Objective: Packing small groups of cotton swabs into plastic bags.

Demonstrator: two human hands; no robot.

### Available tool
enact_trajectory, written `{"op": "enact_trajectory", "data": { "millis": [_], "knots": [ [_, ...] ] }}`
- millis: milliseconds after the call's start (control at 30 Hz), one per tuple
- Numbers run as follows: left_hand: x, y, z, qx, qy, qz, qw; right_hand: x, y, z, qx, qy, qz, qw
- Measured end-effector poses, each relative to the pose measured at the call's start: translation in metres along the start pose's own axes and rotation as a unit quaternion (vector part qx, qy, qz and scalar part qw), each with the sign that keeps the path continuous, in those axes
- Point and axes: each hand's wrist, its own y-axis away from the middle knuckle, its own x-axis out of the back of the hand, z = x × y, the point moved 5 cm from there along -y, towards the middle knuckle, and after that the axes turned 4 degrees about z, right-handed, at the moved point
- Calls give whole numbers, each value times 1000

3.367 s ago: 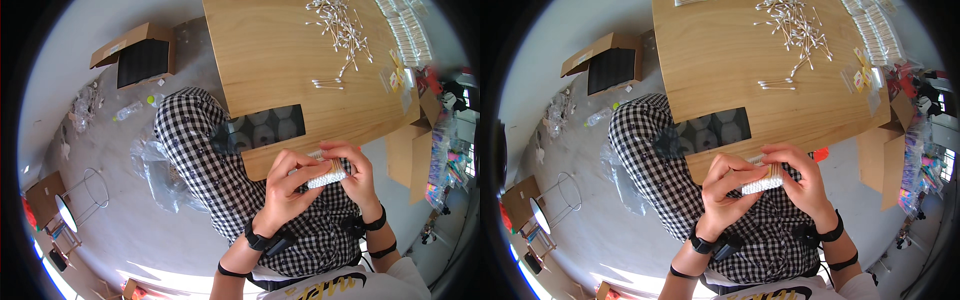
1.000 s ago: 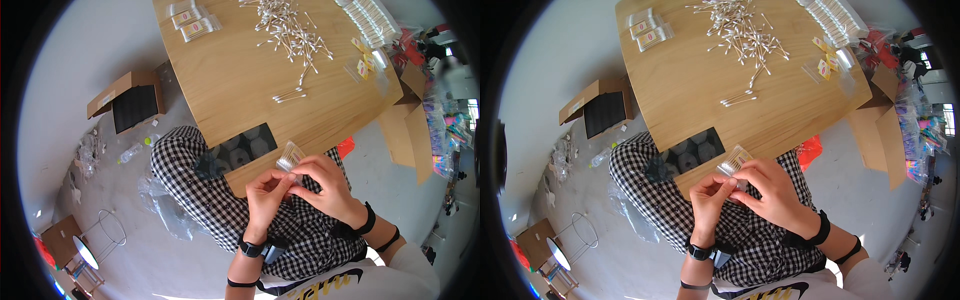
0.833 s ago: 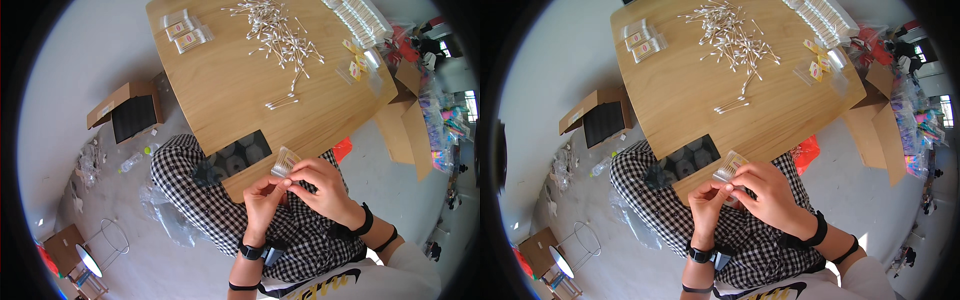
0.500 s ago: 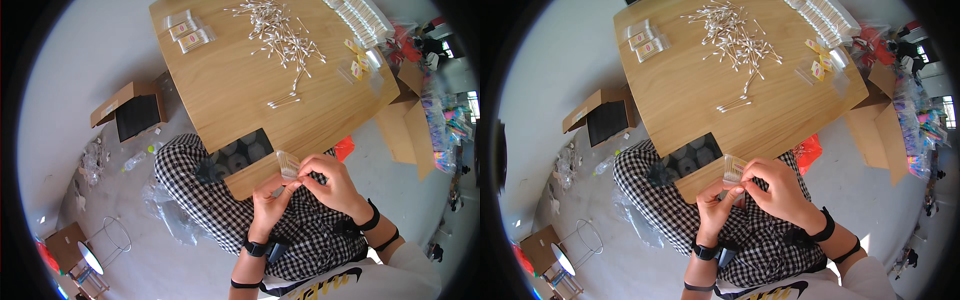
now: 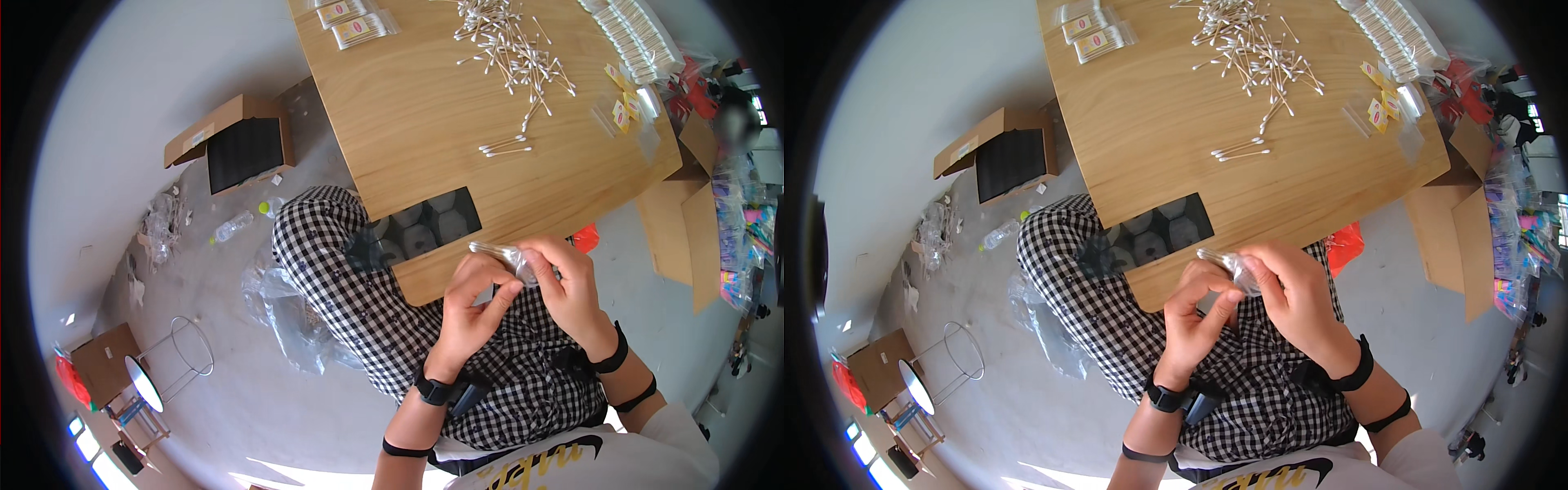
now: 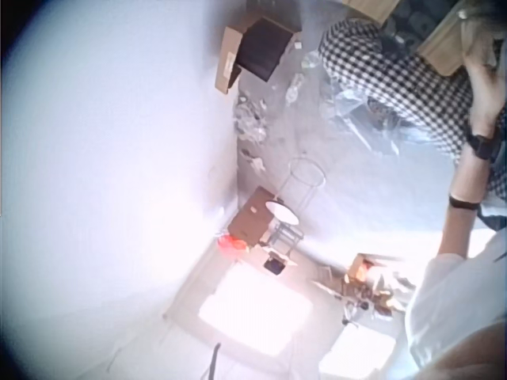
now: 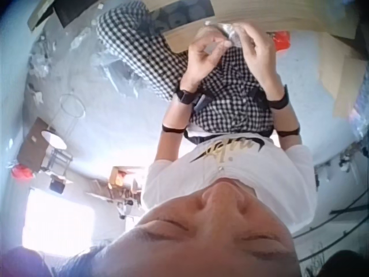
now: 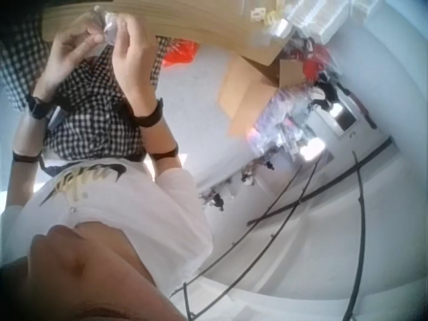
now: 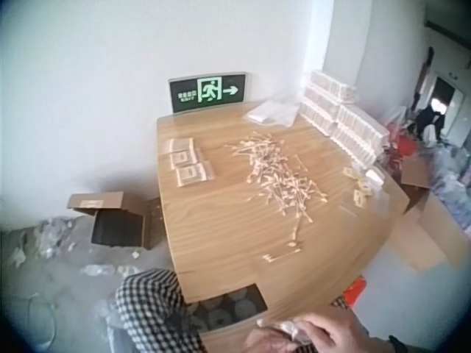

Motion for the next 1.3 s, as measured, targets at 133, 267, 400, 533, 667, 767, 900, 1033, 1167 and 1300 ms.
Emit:
{"op": "enact_trajectory", "data": {
  "millis": [133,267,400,533,667,767,900,1033,1167,1300],
  "knots": [
    [17,-5,0,59,-9,237,970,-1,5,14,-149,-169,38,974],
    [18,6,-14,157,7,157,975,-9,5,16,-188,-279,40,941],
    [11,8,-17,162,71,211,961,-18,8,15,-188,-285,43,939],
    [19,9,-11,103,-24,247,963,-25,11,14,-231,-269,-9,935],
    [23,3,-4,56,-140,245,958,-28,9,10,-216,-239,17,946],
    [24,-5,7,28,-196,243,950,-31,8,11,-232,-255,27,938],
    [26,-20,18,7,-247,236,940,-31,2,9,-234,-292,66,925],
    [28,-51,41,-50,-304,214,927,-28,-15,14,-205,-323,93,919],
    [29,-85,48,-135,-364,188,902,-29,-42,20,-264,-394,124,871],
    [26,-107,36,-127,-400,168,892,-34,-65,30,-254,-469,137,835]
  ]
}}
